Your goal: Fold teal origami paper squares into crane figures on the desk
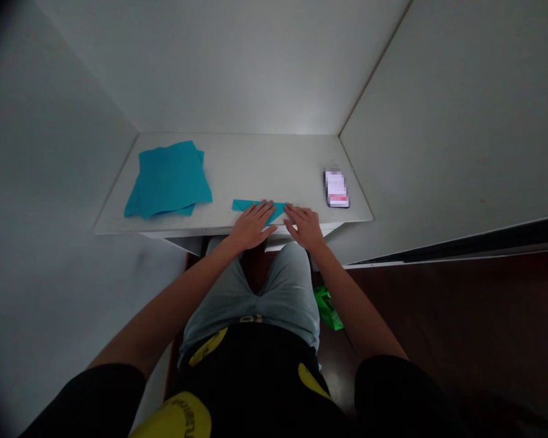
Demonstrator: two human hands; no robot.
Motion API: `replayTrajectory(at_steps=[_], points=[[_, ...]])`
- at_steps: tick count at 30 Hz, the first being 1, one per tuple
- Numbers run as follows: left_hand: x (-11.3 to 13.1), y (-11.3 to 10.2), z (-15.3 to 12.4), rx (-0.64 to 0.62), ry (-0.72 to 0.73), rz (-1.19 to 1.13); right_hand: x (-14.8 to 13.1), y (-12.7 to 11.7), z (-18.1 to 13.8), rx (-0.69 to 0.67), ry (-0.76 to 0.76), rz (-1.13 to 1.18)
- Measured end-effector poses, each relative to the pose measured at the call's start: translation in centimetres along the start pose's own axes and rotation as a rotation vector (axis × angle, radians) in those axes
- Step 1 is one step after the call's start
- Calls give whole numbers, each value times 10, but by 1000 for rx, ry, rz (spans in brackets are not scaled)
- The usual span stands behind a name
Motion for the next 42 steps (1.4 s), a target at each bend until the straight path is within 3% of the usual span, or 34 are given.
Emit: replayTrajectory(at_steps=[5,13,19,22,31,36,42], points=[[-35,-1,-29,84,-145,4,-1,-1,3,13,33,-30],[-76,-9,-68,146,-121,-155,-13,6,8,48,75,-5],[-111,-13,-59,115,-88,-346,-16,11,12,52,91,-7],[-123,-12,-49,80,-140,-443,-18,10,11,46,100,-11],[-134,-4,-26,39,-279,-309,-1,10,30,-10,249,33],[-146,-1,-34,38,-305,-345,6,10,43,-62,170,258],[-147,-5,-39,41,-228,-430,1,9,41,-135,124,289]])
Point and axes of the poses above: each hand's wrist, its own z-axis towards the middle knuckle, its own y-axis out of the palm, x = y × z, the point moved 7 cm from there along z, towards the middle knuckle, and after that the axes turned 14 degrees about z, right-handed, at the moved point
